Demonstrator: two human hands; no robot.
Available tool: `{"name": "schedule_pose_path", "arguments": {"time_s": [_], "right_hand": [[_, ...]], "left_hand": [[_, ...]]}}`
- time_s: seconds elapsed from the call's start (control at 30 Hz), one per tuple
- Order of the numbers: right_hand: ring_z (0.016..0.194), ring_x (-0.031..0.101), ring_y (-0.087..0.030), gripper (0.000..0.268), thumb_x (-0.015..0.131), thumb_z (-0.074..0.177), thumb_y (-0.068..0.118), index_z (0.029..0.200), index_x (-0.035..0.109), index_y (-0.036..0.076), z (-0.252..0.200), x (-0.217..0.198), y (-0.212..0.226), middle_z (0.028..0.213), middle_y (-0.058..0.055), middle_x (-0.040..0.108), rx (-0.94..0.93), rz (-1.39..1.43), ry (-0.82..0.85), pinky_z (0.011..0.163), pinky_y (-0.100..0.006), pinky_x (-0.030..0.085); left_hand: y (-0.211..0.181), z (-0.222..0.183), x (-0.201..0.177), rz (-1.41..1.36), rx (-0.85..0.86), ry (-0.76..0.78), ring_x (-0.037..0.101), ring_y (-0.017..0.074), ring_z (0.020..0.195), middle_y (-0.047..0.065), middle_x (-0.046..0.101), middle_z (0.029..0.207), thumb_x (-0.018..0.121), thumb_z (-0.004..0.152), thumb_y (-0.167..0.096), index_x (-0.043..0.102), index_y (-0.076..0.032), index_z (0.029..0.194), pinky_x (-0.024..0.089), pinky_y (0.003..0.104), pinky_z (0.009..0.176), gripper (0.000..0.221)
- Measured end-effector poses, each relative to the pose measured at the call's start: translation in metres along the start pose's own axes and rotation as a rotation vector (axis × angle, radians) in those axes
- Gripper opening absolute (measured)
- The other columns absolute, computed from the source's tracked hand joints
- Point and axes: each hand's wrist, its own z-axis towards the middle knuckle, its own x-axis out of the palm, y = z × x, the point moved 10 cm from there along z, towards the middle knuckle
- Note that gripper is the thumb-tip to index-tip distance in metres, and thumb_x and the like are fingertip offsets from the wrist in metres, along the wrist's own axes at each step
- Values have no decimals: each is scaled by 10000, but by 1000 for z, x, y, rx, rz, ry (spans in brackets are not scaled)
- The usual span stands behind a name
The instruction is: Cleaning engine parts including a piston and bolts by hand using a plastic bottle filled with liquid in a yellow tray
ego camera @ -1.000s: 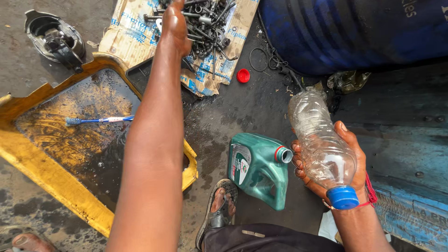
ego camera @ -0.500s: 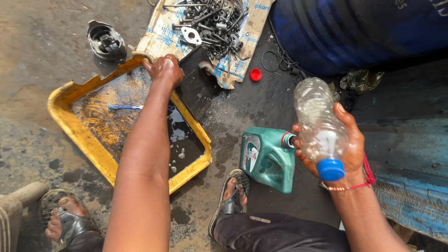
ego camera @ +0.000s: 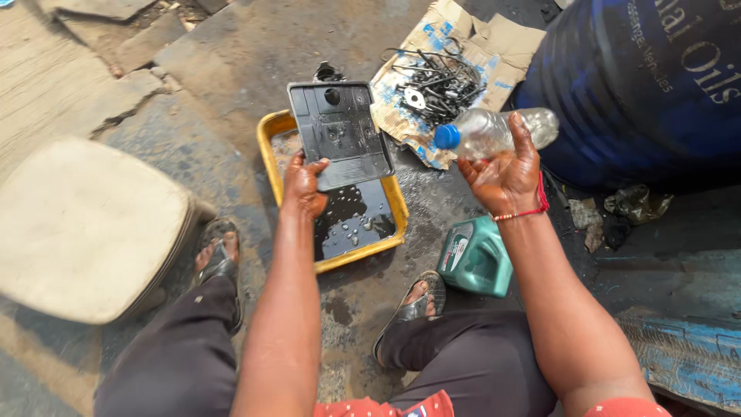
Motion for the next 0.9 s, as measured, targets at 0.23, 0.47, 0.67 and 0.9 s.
{"name": "schedule_pose_path", "arguments": {"time_s": [0.23, 0.47, 0.67, 0.9], "right_hand": [[1198, 632, -373, 660, 872, 713, 234, 1294, 583, 113, -8, 6, -22, 1267, -131, 626, -180, -174, -163, 928, -542, 586], [998, 709, -234, 610, 886, 706, 45, 1234, 587, 105, -62, 60, -22, 1141, -78, 652, -468, -618, -116, 728, -379, 622], [852, 656, -162, 515, 906, 754, -4, 1208, 664, 5, -80, 100, -24, 1038, -88, 697, -603, -842, -23, 628, -257, 520], [1009, 713, -184, 504, 882, 776, -58, 1217, 641, -17, -93, 128, -6, 1107, -90, 712, -714, -868, 88, 871, -334, 644]], "left_hand": [[56, -51, -10, -250, -210, 101, 653, 426, 1149, 175, 607, 1294, 520, 816, -16, 515, -210, 1340, 542, 697, 899, 559], [109, -54, -5, -364, -254, 96, 659, 352, 1197, 91, 674, 1292, 605, 999, -247, 571, -156, 1380, 524, 615, 998, 394], [126, -36, -7, -458, -199, 213, 722, 310, 1054, 102, 727, 1176, 634, 985, -290, 618, -87, 1288, 585, 550, 923, 365], [145, -21, -46, -432, -241, -56, 740, 285, 973, 101, 734, 1104, 754, 911, -158, 632, -92, 1220, 634, 524, 847, 339]]}}
